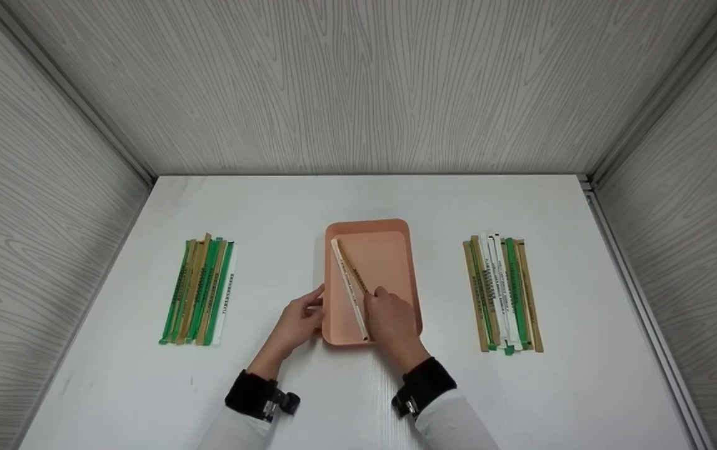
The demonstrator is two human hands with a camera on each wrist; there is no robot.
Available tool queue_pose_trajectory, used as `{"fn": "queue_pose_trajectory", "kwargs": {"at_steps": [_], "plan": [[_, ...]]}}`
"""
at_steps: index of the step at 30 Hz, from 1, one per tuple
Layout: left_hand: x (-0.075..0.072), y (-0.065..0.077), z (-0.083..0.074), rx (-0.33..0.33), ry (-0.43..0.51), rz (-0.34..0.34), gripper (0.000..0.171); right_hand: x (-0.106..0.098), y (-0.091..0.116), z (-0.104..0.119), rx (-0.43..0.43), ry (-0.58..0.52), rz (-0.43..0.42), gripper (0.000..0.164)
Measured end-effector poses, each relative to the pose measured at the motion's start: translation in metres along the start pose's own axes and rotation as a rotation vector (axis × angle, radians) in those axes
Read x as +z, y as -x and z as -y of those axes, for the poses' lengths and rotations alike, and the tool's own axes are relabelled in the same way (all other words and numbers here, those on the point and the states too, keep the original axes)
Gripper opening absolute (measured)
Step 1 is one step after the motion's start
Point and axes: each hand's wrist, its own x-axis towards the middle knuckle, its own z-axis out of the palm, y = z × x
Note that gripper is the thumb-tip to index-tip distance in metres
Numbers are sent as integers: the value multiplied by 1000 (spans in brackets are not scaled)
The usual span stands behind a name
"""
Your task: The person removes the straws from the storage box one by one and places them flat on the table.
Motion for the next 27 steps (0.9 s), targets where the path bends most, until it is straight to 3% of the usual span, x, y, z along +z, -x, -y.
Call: {"fn": "queue_pose_trajectory", "kwargs": {"at_steps": [8, 20, 27], "plan": [[2, -2, 2, -44, 60, -18, 56, 1, 0, -1, 83, -83, 32, 22], [0, -5, 5, -40, 105, -9, 57, -5, 0, -2, 194, -123, 64, 13], [-1, -6, 5, -44, 126, -11, 57, -18, 0, -3, 271, -267, 117, 26]]}}
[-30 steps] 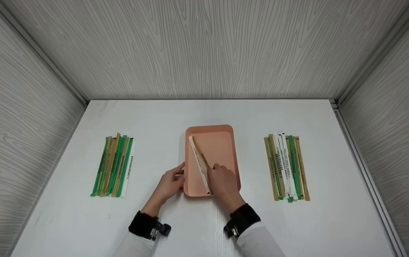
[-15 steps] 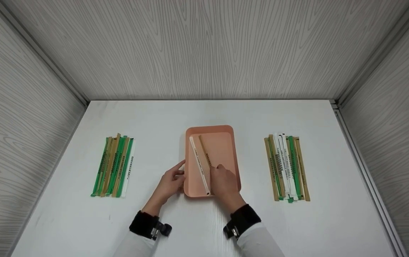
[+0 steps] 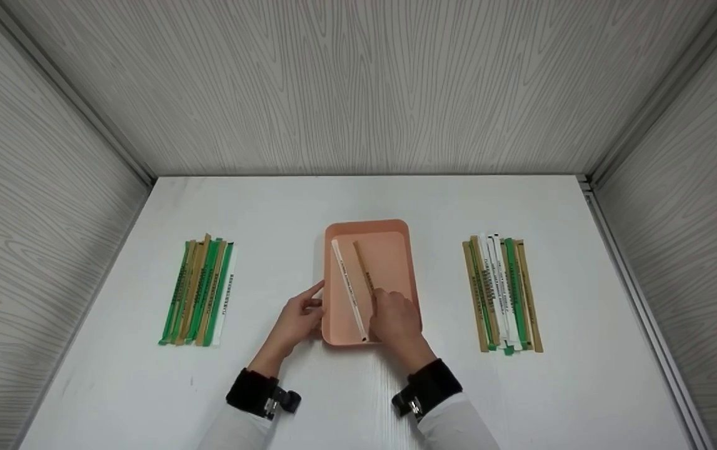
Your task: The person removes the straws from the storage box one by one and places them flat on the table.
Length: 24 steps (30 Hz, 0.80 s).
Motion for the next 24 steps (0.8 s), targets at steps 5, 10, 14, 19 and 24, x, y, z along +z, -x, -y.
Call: {"fn": "queue_pose_trajectory", "kwargs": {"at_steps": [5, 10, 14, 19, 24], "plan": [[0, 0, 0, -22, 23, 9, 58, -21, 5, 1, 10, -30, 18, 31], [0, 0, -1, -31, 37, 12, 58, -46, 13, -7, 19, -58, 20, 42], [0, 0, -1, -25, 30, 11, 58, -65, 20, -20, -4, -95, -40, 42], [0, 1, -3, -31, 29, 10, 58, -87, 31, -42, 31, -124, -107, 45], [-1, 1, -4, -43, 44, 14, 58, -105, 40, -64, 116, -78, -130, 44]]}}
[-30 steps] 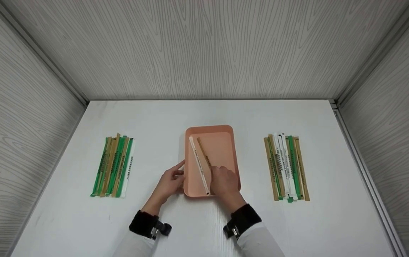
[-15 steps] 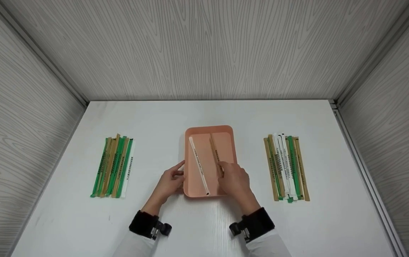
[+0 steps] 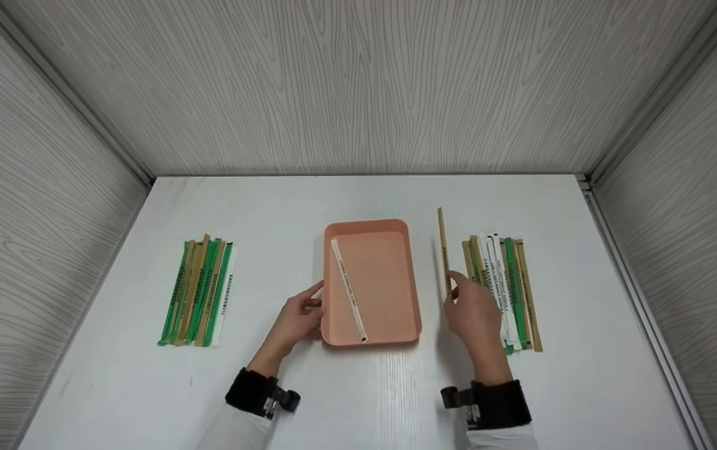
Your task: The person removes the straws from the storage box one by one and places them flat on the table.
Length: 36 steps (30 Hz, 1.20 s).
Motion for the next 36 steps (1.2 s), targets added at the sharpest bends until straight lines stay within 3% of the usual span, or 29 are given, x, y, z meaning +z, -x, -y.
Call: {"fn": "queue_pose_trajectory", "kwargs": {"at_steps": [8, 13, 21, 28, 36], "plan": [[-1, -2, 1, 4, -4, 0, 58, -21, 6, -30, 139, 100, 23, 46], [-2, -2, 1, 16, -20, -3, 58, -27, 9, -45, 226, 128, 84, 46], [-1, -2, 0, 10, -23, -6, 58, -31, 14, -58, 280, 154, 131, 49], [-1, -2, 0, 7, -13, -8, 59, -23, 8, -44, 221, 141, 106, 49], [-1, -1, -1, -1, -2, -4, 59, 4, 1, -5, 7, 149, 73, 42]]}}
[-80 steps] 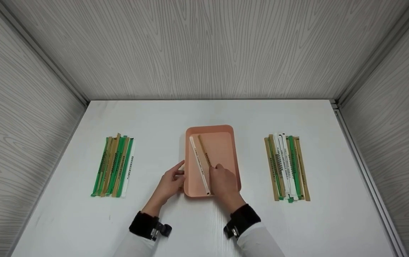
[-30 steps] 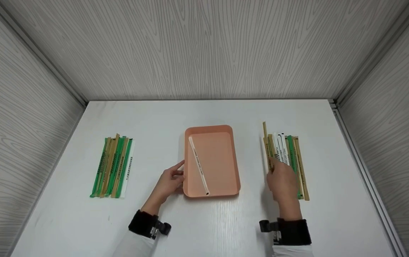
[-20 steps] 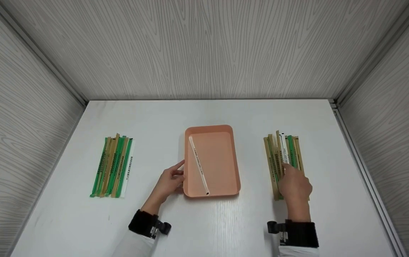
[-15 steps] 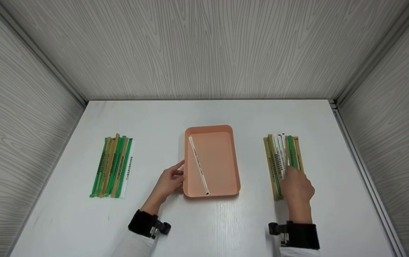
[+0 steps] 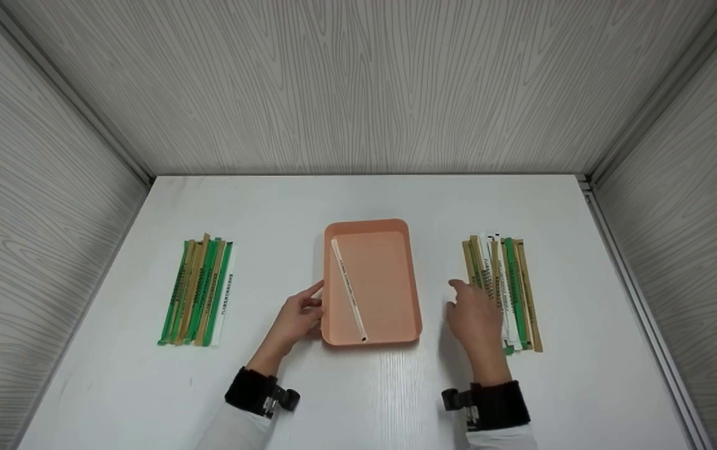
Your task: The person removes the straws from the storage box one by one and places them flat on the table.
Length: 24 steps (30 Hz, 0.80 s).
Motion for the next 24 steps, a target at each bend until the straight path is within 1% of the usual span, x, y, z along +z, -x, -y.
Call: {"fn": "queue_pose_trajectory", "kwargs": {"at_steps": [3, 7, 8, 11, 14, 17, 24], "plan": [[0, 1, -1, 2, -3, 2, 59, 14, -3, 21, -93, 1, -35, 38], [0, 2, -2, 7, -11, 0, 58, 38, -7, 46, -219, -14, -77, 31], [0, 2, -2, 7, -12, -1, 58, 44, -8, 52, -250, -20, -81, 30], [0, 2, -2, 5, -7, -4, 58, 62, -9, 67, -311, -32, -60, 28], [0, 2, -2, 3, -6, -5, 58, 77, -11, 77, -348, -34, -35, 26], [0, 1, -2, 3, -14, -7, 58, 88, -14, 84, -363, -35, -11, 26], [0, 1, -2, 10, -32, -11, 58, 100, -20, 92, -345, -32, 61, 30]]}}
